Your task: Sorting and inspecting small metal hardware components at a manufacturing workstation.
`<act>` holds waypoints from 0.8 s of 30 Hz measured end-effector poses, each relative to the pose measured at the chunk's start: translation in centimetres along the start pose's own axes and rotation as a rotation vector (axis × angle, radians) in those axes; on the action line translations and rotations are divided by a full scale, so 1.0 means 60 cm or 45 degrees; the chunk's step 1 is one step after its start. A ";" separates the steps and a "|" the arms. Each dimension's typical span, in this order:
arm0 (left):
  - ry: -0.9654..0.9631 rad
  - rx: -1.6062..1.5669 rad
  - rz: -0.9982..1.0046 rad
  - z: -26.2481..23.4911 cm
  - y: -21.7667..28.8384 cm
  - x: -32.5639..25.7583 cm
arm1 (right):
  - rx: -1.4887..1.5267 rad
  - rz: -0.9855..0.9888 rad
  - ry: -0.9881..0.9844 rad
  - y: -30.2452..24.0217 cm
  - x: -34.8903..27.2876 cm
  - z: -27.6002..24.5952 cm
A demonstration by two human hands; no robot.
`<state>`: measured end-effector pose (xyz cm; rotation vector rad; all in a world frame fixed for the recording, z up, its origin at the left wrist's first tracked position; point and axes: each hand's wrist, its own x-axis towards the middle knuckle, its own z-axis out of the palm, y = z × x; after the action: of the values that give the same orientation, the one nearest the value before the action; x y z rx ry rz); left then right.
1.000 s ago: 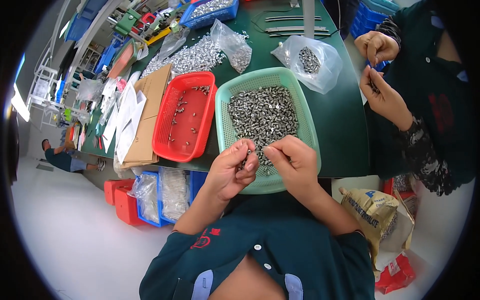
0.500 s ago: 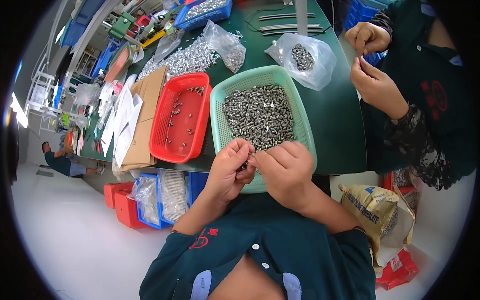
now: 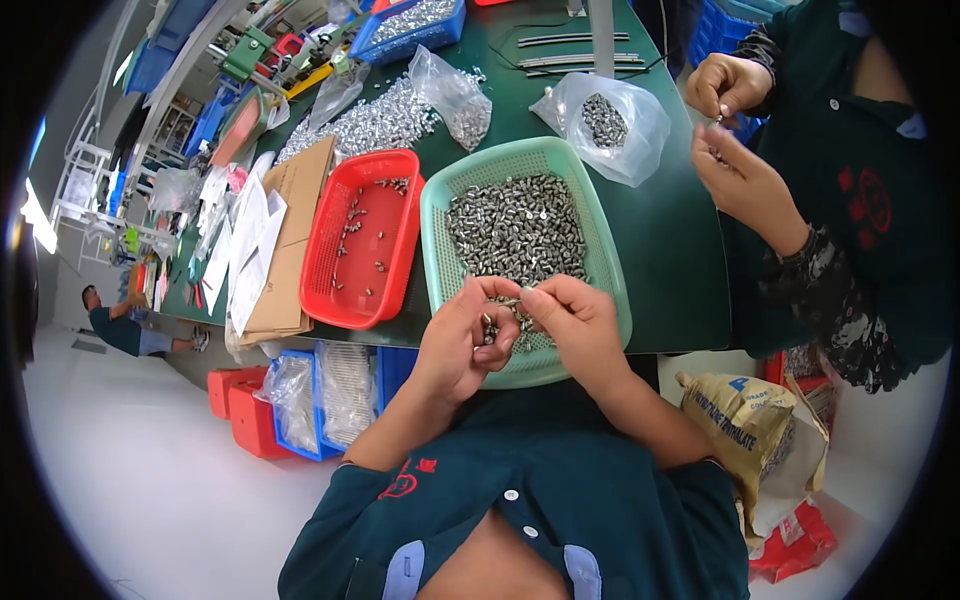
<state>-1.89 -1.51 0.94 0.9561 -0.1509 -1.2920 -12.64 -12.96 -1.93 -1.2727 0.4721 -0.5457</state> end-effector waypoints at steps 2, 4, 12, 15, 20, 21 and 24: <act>0.089 -0.023 0.015 -0.008 0.000 0.000 | -0.046 0.082 0.039 -0.007 0.003 -0.003; 0.249 -0.005 0.034 -0.020 0.001 0.002 | -0.559 -0.280 0.094 -0.017 0.007 -0.011; 0.051 -0.020 -0.091 -0.034 0.019 -0.008 | -1.128 -0.716 0.156 -0.045 0.003 -0.013; -0.117 -0.127 -0.107 -0.029 0.015 -0.010 | -0.715 -0.483 0.045 -0.039 -0.002 -0.011; -0.226 -0.299 -0.095 -0.032 0.001 -0.005 | -0.496 -0.408 0.029 -0.025 -0.007 -0.004; -0.258 -0.332 -0.092 -0.035 -0.003 -0.004 | -0.480 -0.429 0.033 -0.024 -0.007 -0.001; -0.298 -0.369 -0.078 -0.039 -0.009 -0.002 | -0.484 -0.454 0.023 -0.024 -0.004 0.002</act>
<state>-0.95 -0.18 -0.80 0.5656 -0.1120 -1.4358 -12.96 -13.01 -0.48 -1.7341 0.3748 -0.7919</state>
